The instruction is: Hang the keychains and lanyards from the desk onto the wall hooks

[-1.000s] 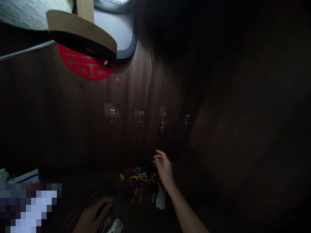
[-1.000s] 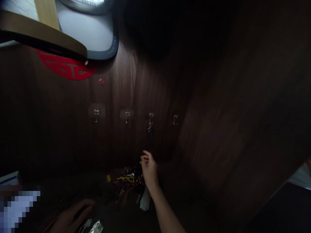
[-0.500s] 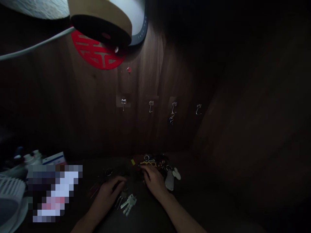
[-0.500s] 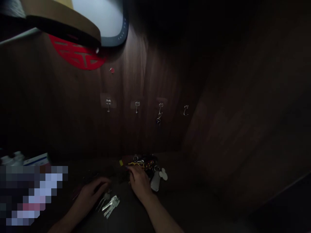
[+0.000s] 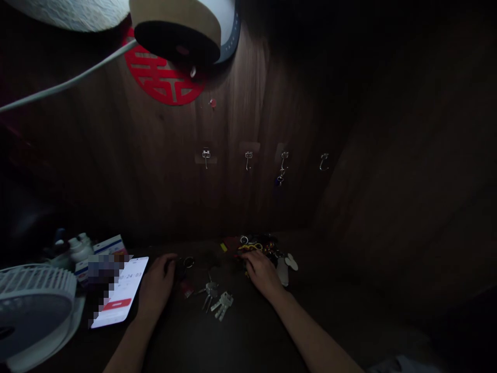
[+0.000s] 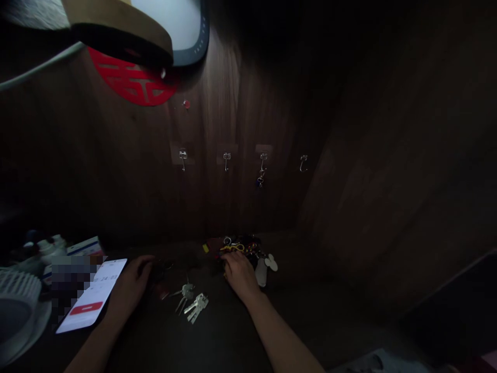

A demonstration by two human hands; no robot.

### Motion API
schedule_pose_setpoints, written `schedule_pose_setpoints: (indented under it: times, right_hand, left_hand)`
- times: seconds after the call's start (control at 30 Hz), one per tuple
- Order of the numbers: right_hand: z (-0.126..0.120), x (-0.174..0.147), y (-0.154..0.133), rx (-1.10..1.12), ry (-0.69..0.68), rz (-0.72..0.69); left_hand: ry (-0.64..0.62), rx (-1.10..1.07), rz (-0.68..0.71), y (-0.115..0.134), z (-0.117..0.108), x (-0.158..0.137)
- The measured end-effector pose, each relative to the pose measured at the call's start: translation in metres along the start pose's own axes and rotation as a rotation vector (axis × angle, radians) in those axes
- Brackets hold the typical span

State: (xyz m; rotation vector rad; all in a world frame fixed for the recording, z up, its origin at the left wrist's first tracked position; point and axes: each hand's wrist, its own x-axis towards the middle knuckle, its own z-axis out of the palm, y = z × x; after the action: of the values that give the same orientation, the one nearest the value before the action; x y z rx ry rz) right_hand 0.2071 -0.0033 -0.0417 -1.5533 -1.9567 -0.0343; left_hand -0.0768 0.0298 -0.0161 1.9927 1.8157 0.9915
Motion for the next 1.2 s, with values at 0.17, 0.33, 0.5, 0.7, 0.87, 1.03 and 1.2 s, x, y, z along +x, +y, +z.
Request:
schedule_pose_setpoints:
  times: [0.17, 0.33, 0.5, 0.7, 0.87, 1.03, 1.2]
  right_hand:
    - [0.001, 0.001, 0.006, -0.007, 0.029, 0.025]
    - [0.003, 0.002, 0.008, -0.003, 0.021, 0.036]
    - [0.002, 0.003, 0.008, -0.003, 0.005, 0.030]
    - [0.000, 0.001, 0.008, 0.000, 0.009, 0.007]
    - [-0.001, -0.001, 0.008, 0.035, 0.044, -0.016]
    - [-0.005, -0.003, -0.001, 0.143, 0.102, -0.068]
    - [-0.013, -0.006, -0.016, 0.271, 0.126, -0.099]
  left_hand:
    - [-0.089, 0.082, -0.012, 0.001, 0.007, -0.002]
    - [-0.160, 0.083, -0.026, 0.005, 0.017, -0.005]
    - [-0.245, -0.143, 0.011, 0.012, 0.025, -0.010]
    - [-0.235, -0.413, -0.026, 0.027, 0.027, -0.013]
    - [-0.172, -0.640, -0.181, 0.041, 0.020, -0.010]
    - [-0.209, -0.986, -0.411, 0.057, 0.015, -0.013]
    - [-0.303, -1.052, -0.464, 0.076, 0.018, -0.015]
